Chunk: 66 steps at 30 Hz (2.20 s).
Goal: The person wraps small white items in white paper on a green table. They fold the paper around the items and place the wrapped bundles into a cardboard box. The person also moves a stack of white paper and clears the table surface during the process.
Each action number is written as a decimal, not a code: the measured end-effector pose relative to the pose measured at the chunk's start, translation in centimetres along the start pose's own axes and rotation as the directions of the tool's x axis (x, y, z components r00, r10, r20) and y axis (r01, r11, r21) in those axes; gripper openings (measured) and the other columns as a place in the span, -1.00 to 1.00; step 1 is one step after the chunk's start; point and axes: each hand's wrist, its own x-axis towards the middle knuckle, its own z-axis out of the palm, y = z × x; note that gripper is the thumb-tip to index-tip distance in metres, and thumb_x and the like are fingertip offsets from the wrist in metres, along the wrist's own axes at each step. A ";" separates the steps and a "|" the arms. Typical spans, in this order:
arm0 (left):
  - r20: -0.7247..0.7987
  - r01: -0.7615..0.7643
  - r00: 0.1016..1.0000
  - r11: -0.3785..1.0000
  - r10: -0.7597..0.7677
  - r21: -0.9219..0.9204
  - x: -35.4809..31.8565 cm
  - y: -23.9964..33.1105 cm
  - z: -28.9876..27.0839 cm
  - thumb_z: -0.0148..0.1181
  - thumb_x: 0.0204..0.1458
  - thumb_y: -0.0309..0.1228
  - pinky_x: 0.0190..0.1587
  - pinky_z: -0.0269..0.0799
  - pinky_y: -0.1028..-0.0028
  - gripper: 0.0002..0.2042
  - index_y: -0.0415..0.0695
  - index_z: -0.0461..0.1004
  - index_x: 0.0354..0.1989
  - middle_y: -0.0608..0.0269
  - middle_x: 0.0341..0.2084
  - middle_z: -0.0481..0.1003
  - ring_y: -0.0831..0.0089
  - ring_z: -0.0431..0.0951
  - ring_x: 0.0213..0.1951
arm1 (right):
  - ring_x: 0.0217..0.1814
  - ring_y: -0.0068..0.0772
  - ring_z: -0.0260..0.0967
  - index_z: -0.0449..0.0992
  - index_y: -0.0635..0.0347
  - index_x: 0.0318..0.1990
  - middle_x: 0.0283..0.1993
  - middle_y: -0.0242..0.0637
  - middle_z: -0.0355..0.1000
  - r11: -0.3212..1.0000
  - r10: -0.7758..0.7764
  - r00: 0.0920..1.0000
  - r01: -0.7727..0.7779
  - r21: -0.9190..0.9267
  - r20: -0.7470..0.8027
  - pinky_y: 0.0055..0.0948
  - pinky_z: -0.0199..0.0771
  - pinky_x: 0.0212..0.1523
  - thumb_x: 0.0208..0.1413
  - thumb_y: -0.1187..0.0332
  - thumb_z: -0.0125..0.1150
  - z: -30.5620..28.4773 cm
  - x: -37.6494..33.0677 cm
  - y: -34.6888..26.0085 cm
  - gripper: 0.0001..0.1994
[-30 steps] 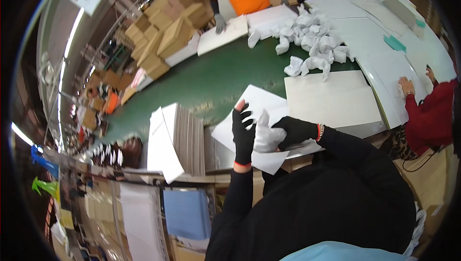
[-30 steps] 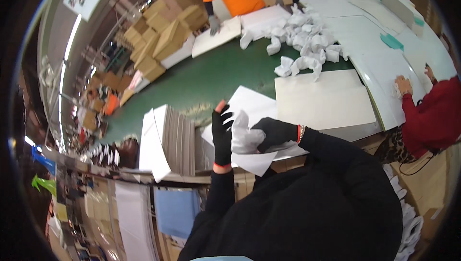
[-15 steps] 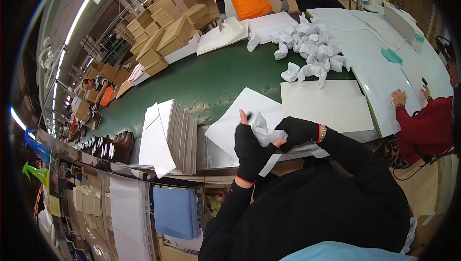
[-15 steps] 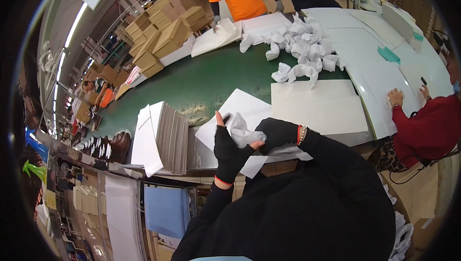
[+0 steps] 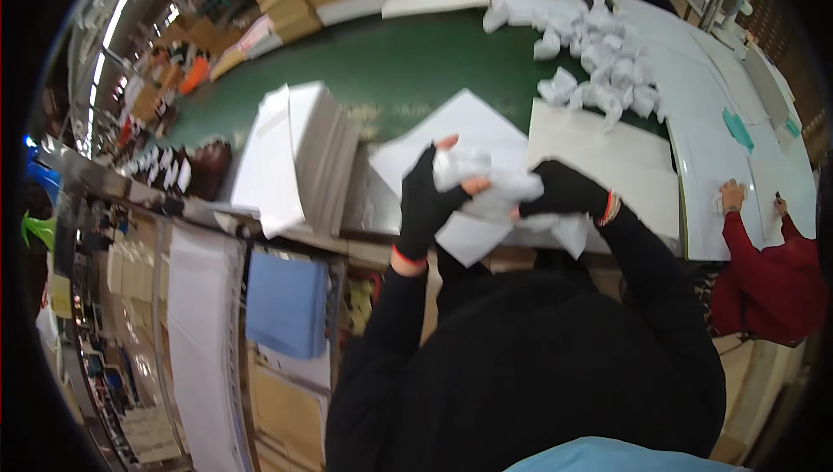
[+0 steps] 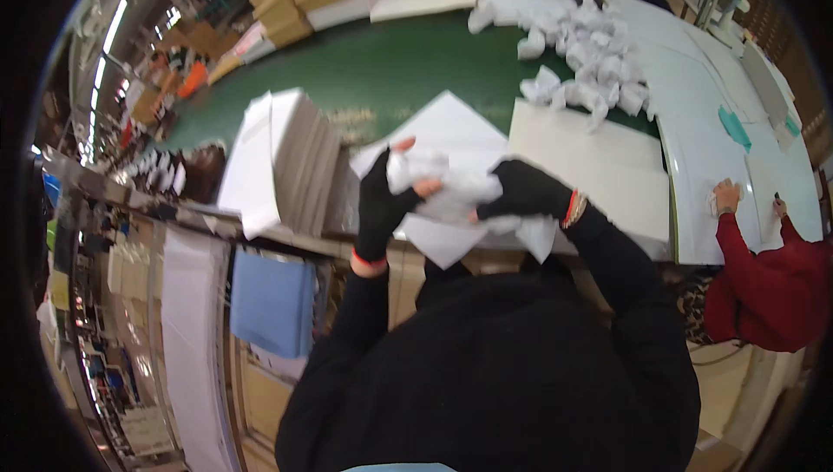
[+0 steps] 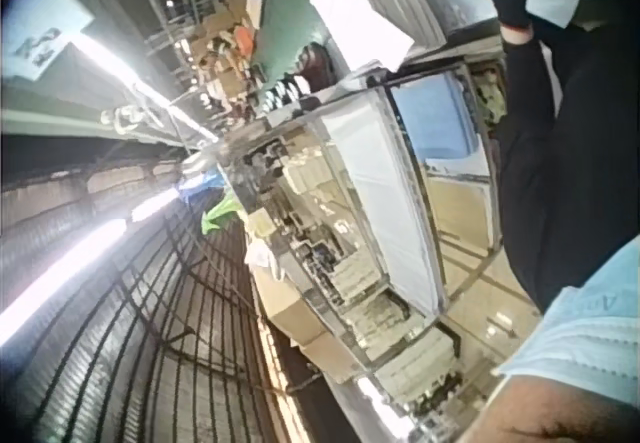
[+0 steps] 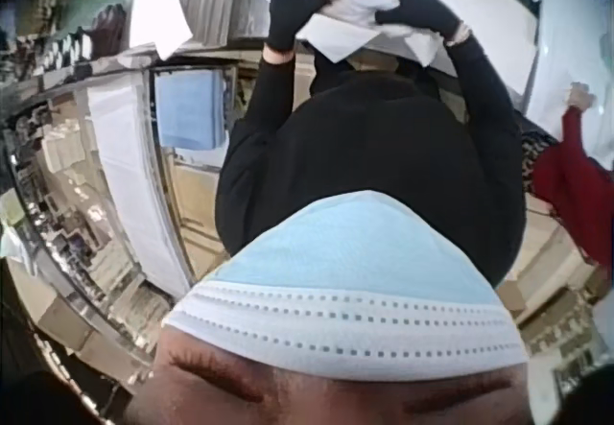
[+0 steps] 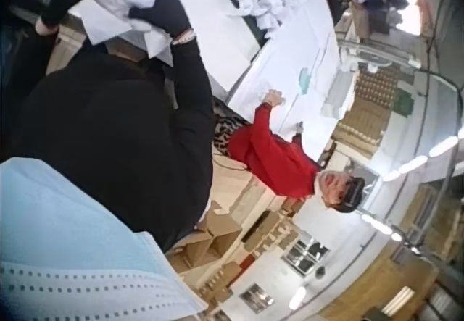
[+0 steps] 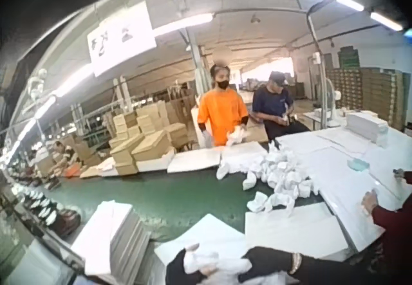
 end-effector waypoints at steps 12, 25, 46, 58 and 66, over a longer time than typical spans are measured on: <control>0.191 0.296 0.955 0.758 -0.227 -0.581 -0.3 -0.4 0.0 0.31 -0.12 -0.28 -0.28 0.39 0.54 -0.62 -0.30 0.52 -0.17 0.25 -0.37 0.54 0.55 0.51 -0.34 | -0.28 -0.50 0.48 0.58 0.31 -0.23 -0.28 -0.24 0.56 0.941 -0.072 0.979 0.003 0.339 0.191 -0.51 0.44 -0.25 -0.42 0.20 0.58 -4.8 -3.2 -1.0 -0.47; -0.164 0.123 0.971 0.952 -0.174 -0.280 -0.6 1.4 1.0 0.44 -0.17 -0.33 -0.34 0.45 0.54 -0.64 -0.31 0.54 -0.25 0.22 -0.44 0.57 0.48 0.55 -0.43 | -0.02 -0.60 0.36 0.43 0.28 0.07 -0.09 -0.30 0.47 0.745 0.068 0.849 0.305 0.593 -0.523 -0.58 0.31 0.03 0.17 0.33 0.11 -0.4 -2.6 1.6 -0.65; 0.155 0.223 0.974 0.799 -0.163 -0.559 -1.0 2.4 3.0 0.37 -0.15 -0.32 -0.28 0.41 0.57 -0.49 -0.29 0.42 -0.01 0.23 -0.31 0.50 0.53 0.48 -0.34 | -0.18 -0.55 0.41 0.48 0.28 -0.16 -0.21 -0.31 0.49 0.541 0.156 0.922 0.220 0.812 -0.354 -0.52 0.44 -0.17 -0.22 0.35 0.49 2.5 -3.0 -2.9 -0.57; -0.244 -0.071 0.970 0.934 -0.018 -0.349 -0.7 3.0 5.7 -0.20 0.26 -0.10 -0.34 0.20 0.55 -0.56 -0.25 0.48 -0.22 0.33 -0.46 0.43 0.59 0.31 -0.43 | -0.23 -0.62 0.37 0.51 0.24 -0.33 -0.32 -0.38 0.46 0.567 -0.079 0.929 0.339 0.750 -0.361 -0.54 0.37 -0.17 -0.26 0.16 0.55 2.8 -2.1 -1.3 -0.58; -0.039 -0.142 0.990 0.899 0.138 -0.414 -0.9 4.3 6.4 -0.15 0.24 -0.02 0.02 0.32 0.42 -0.50 -0.31 0.37 -0.09 0.13 -0.26 0.48 0.36 0.48 -0.16 | -0.20 -0.60 0.35 0.41 0.16 -0.12 -0.27 -0.40 0.41 -0.304 0.181 0.946 0.315 0.899 -0.270 -0.58 0.36 -0.15 0.25 -0.19 -0.19 6.7 0.3 -2.2 -0.46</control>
